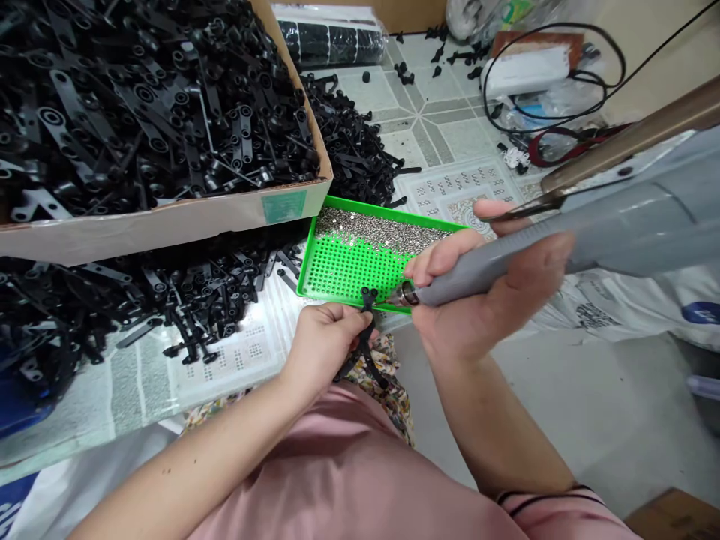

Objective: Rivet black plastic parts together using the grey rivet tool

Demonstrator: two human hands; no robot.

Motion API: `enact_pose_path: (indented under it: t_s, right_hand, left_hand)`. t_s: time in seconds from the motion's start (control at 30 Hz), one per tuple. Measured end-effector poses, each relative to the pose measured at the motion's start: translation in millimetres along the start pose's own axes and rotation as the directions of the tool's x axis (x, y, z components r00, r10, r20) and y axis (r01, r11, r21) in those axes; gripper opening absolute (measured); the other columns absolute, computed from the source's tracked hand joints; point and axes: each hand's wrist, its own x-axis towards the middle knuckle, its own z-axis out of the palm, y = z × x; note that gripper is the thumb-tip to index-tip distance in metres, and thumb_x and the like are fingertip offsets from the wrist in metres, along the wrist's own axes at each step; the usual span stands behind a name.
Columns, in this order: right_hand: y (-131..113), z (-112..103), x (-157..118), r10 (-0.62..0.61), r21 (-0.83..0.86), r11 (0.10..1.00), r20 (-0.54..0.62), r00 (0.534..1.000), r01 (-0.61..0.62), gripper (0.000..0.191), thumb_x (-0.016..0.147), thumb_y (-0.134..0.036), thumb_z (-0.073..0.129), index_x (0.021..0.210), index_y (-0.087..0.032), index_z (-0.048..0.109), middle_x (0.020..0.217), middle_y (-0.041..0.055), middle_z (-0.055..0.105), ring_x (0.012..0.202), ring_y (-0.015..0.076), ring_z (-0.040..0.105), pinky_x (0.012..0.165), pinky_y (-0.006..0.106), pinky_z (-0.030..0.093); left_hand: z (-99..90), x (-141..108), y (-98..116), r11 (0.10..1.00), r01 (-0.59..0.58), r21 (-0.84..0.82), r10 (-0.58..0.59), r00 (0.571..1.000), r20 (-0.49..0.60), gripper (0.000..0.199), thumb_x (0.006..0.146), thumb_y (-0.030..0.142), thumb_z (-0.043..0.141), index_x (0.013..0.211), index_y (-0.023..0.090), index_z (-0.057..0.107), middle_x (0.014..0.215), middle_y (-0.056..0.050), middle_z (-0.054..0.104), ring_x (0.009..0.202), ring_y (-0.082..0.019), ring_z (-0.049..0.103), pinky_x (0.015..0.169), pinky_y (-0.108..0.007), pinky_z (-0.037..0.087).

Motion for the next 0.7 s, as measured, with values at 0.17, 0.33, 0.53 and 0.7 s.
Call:
enact_pose_path:
  t_s: [0.17,0.33,0.53,0.7]
  right_hand:
    - [5.0,4.7,-1.7,0.011,0.033,0.999,0.038,0.999,-0.013,0.026,0.091,-0.047,0.031,0.095,-0.029,0.048,0.054,-0.0018,0.039,0.040,0.0163,0.042,0.041,0.034,0.042]
    - [4.7,6.2,-2.8,-0.024,-0.088,0.996,0.044,0.999,0.028,0.032,0.089,-0.055,0.027,0.096,-0.030,0.047,0.054,-0.0018,0.036,0.040,0.0178,0.042,0.041,0.035,0.041]
    - [7.0,5.8,-5.5,-0.074,0.008,0.997,0.087,0.993,0.074,0.033,0.084,-0.060,0.042,0.096,-0.030,0.050,0.053,-0.0031,0.040,0.040,0.0169,0.044,0.042,0.035,0.042]
    - [4.3,4.1,-4.4,-0.058,-0.086,0.993,0.218,0.974,0.078,0.036,0.078,-0.065,0.049,0.087,-0.030,0.050,0.049,-0.0041,0.044,0.041,0.0187,0.048,0.048,0.040,0.047]
  left_hand:
    - [-1.2,0.7,-2.0,1.000,-0.031,-0.004,0.031,0.999,0.020,0.025,0.070,0.034,0.063,0.054,0.015,0.063,0.055,-0.001,0.063,0.045,-0.009,0.040,0.045,-0.024,0.028]
    - [-1.6,1.3,-3.8,0.999,-0.043,-0.018,0.044,0.998,0.034,0.025,0.071,0.034,0.062,0.054,0.016,0.064,0.054,-0.001,0.063,0.046,-0.010,0.041,0.045,-0.024,0.028]
    - [-1.0,1.3,-3.1,0.999,-0.029,-0.019,0.029,0.999,0.026,0.024,0.071,0.032,0.062,0.053,0.016,0.063,0.054,-0.001,0.062,0.045,-0.009,0.039,0.044,-0.024,0.027]
    - [-0.7,1.6,-1.9,1.000,-0.023,-0.020,0.023,1.000,0.019,0.023,0.070,0.032,0.063,0.054,0.015,0.062,0.052,0.000,0.061,0.044,-0.009,0.037,0.044,-0.024,0.026]
